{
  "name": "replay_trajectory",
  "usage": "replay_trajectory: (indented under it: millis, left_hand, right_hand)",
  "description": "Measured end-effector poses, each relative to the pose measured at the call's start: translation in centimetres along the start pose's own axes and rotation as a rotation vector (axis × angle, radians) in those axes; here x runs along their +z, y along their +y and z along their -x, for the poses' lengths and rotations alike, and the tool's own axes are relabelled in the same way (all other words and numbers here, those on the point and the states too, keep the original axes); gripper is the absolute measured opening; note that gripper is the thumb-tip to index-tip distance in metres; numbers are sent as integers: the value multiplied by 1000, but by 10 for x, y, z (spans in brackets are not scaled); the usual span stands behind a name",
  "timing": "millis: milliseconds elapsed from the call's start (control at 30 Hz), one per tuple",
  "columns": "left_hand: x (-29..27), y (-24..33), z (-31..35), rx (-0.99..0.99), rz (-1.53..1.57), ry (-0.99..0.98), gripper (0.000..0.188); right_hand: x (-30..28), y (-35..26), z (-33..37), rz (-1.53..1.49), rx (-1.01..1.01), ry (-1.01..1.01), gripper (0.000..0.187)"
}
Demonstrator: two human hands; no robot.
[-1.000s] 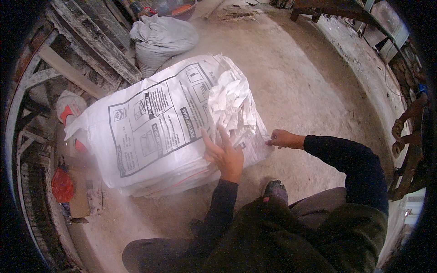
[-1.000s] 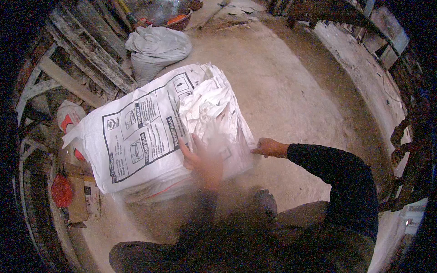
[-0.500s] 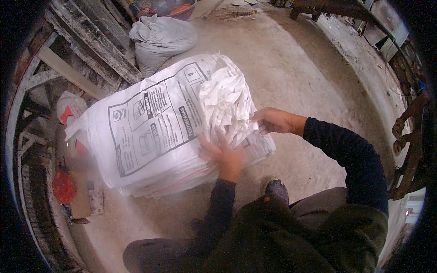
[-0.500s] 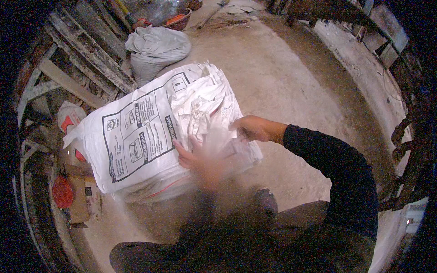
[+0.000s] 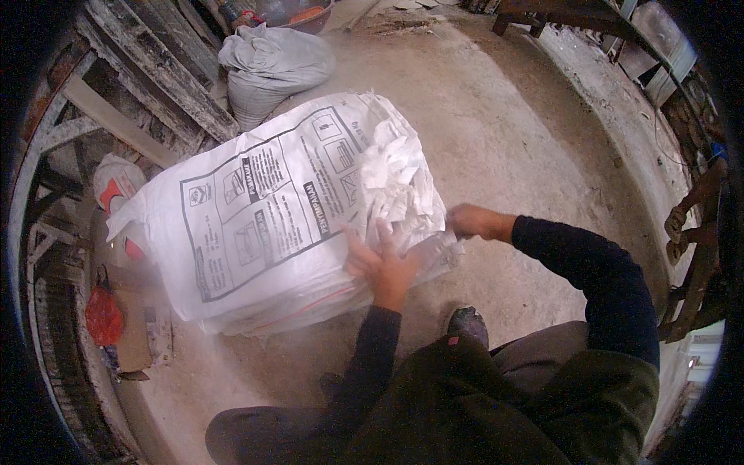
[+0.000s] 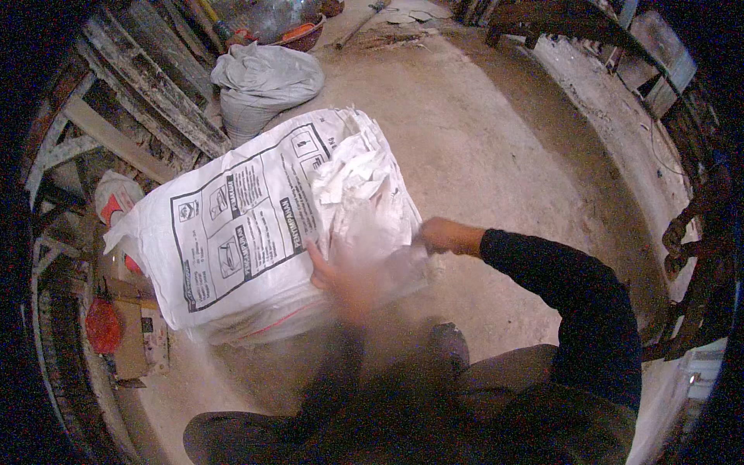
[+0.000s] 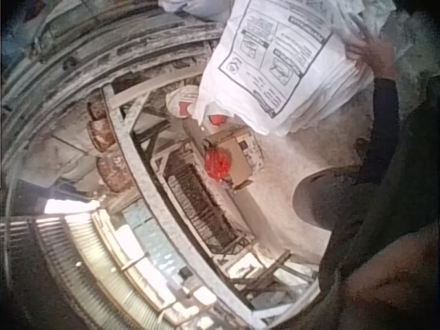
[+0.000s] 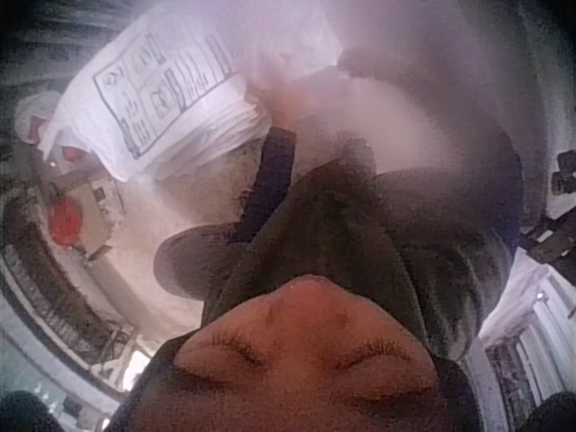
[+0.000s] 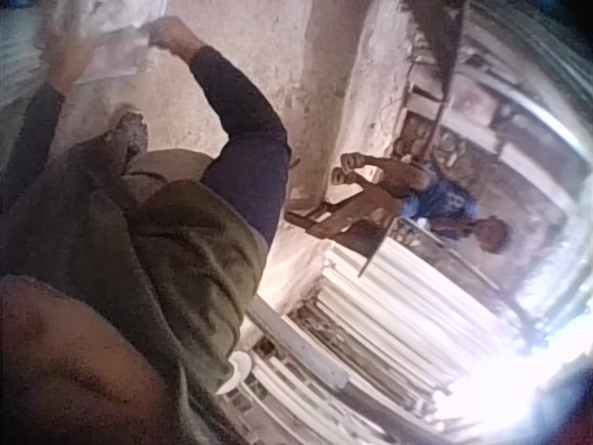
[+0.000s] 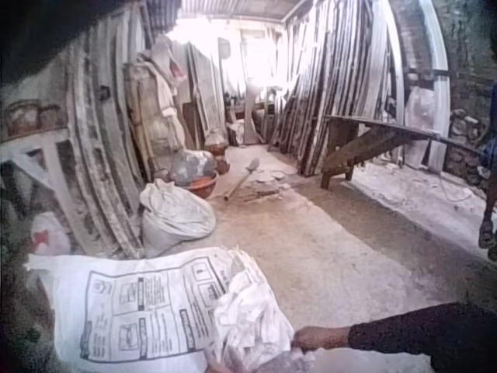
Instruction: The person sits on the floor and repeatedly lifts, turns, and stacks large white sacks labeled 'Elephant' into a neat pile. The person then picks up a bundle of dark strips from a bucket and places them on a wooden bench.
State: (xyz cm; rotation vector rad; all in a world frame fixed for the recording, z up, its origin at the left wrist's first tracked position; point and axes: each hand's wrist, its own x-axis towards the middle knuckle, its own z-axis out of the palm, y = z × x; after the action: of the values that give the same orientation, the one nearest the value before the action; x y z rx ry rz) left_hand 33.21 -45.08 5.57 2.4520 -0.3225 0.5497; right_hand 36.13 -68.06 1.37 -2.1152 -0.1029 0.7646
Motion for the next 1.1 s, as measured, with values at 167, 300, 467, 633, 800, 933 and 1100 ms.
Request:
replay_trajectory:
  millis: [167,300,467,633,800,933,1100]
  left_hand:
    - [-4,7,8,0,-31,-94,84]
    - [1,7,1,-19,-19,-16,78]
    - [1,1,-1,10,21,77,80]
    - [-5,8,-4,-12,13,38,79]
    - [-1,3,-1,-9,-31,-7,78]
    - [1,7,3,-66,-39,-57,80]
    - [11,13,12,29,-55,86,80]
  right_hand:
    - [-21,-54,-4,-418,40,22,25]
    - [-17,-54,4,-778,200,18,19]
    - [2,-39,20,-651,414,285,35]
    - [28,4,20,-314,490,12,48]
    - [20,-10,9,-157,154,58,23]
    - [-14,-41,0,262,-326,-4,16]
    - [-8,-21,2,-248,-133,-7,10]
